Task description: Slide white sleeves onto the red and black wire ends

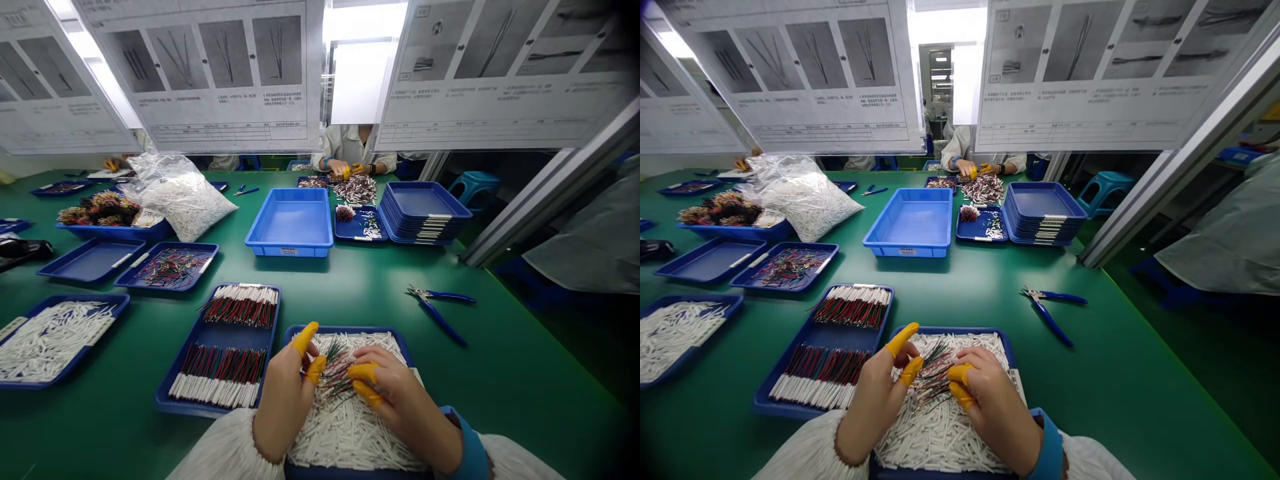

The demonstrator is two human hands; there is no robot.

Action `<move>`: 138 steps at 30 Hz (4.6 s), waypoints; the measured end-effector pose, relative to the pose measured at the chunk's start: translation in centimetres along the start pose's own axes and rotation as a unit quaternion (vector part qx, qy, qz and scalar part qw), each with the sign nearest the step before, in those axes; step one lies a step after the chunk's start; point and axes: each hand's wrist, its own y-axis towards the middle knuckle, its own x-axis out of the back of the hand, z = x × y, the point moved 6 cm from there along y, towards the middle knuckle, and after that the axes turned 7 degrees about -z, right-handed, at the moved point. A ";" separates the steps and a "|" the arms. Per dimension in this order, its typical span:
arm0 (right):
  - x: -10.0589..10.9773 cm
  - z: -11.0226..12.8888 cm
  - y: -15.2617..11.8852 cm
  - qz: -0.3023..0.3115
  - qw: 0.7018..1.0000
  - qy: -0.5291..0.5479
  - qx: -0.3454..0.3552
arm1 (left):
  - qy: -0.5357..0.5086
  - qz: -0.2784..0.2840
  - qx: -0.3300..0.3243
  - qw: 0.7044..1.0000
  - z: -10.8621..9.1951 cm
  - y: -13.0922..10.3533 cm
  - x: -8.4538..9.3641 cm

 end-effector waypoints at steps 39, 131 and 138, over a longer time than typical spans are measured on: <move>-0.6 -0.3 -0.2 0.030 0.999 -0.003 -0.023 | -0.076 -0.068 -0.041 0.994 -0.2 0.0 1.3; 0.3 -1.3 -0.9 -0.121 0.846 0.451 -0.257 | -0.242 0.116 0.151 0.951 -3.0 -1.9 -1.7; 0.9 -1.9 -1.1 -0.147 0.850 0.423 -0.278 | -0.226 0.121 0.114 0.960 -3.5 -2.0 -1.7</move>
